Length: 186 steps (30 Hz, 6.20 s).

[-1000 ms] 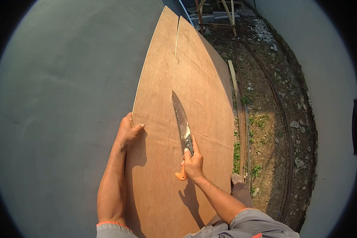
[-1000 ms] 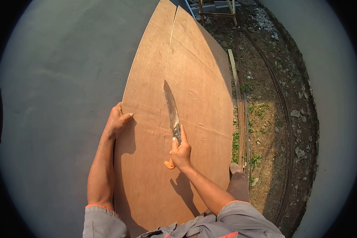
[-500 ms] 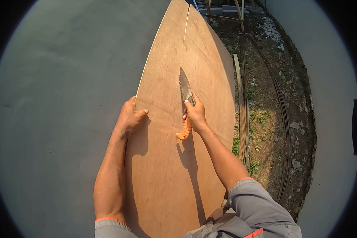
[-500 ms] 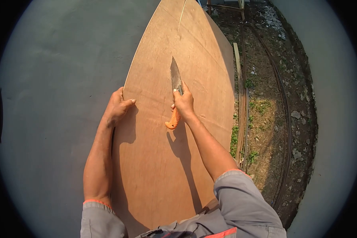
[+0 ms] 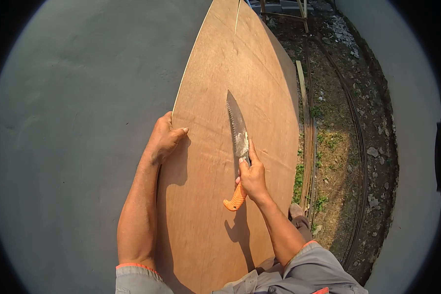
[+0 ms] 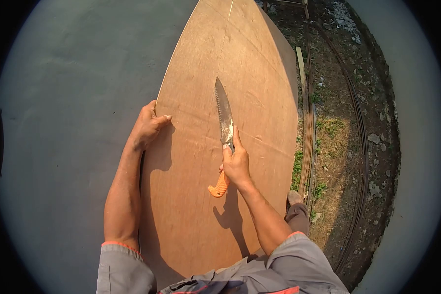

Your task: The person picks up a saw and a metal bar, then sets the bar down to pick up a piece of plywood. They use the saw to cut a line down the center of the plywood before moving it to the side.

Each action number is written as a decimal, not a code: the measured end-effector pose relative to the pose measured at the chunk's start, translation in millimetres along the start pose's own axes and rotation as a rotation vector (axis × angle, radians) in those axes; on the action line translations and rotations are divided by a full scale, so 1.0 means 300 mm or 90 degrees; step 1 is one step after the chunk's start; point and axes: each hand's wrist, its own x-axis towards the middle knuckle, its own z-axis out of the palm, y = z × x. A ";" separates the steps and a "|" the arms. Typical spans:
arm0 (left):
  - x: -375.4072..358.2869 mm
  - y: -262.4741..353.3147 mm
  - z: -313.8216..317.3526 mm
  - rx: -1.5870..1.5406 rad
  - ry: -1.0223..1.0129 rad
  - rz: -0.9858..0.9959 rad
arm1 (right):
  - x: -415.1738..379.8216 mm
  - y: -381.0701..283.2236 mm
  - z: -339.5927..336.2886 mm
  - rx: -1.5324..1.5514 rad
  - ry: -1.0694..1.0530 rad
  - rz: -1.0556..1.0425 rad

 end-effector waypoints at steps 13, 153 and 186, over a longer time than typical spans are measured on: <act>-0.007 0.050 0.000 -0.021 -0.013 -0.009 | -0.018 0.070 0.058 -0.079 0.064 -0.146; 0.051 -0.028 -0.003 0.024 -0.002 0.058 | -0.241 0.131 0.066 -0.051 0.013 -0.072; 0.046 0.001 -0.013 0.004 -0.038 0.016 | -0.455 0.183 0.046 -0.032 0.010 -0.052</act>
